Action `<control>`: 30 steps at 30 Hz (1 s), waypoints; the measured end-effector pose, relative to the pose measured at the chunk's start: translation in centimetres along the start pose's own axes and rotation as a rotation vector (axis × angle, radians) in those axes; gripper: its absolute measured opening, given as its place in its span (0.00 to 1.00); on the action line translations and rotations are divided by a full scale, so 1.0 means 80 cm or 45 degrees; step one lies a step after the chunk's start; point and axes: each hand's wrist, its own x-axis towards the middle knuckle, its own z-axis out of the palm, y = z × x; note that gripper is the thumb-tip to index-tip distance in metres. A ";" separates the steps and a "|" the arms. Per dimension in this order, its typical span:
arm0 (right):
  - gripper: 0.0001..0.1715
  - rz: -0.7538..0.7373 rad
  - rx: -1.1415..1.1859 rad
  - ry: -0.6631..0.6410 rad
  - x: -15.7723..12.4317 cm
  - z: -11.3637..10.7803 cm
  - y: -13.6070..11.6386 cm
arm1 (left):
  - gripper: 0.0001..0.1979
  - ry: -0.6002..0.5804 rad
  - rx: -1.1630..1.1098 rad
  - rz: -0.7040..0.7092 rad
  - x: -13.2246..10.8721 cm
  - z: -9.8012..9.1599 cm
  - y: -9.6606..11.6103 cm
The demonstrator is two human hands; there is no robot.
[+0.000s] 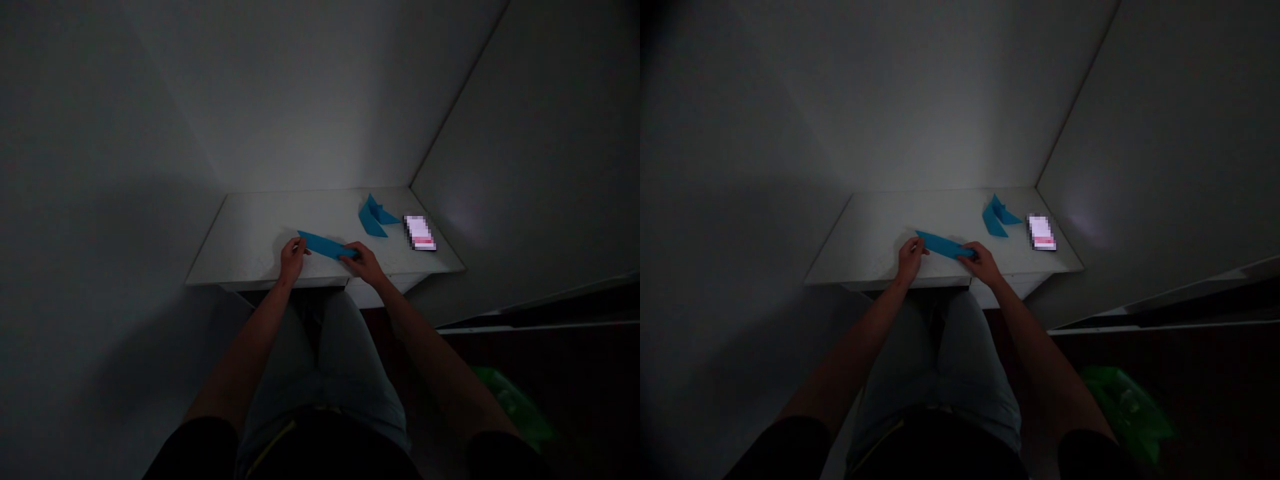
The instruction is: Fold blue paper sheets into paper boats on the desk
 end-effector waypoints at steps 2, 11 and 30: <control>0.22 -0.043 -0.096 -0.111 -0.008 -0.010 -0.003 | 0.27 -0.035 -0.042 -0.017 0.000 0.001 0.000; 0.18 -0.033 -0.502 0.023 0.000 -0.063 0.027 | 0.26 0.010 -0.103 -0.063 -0.001 0.005 -0.002; 0.28 0.061 -0.688 0.429 0.059 -0.106 0.085 | 0.22 -0.055 -0.008 -0.052 -0.004 0.007 0.000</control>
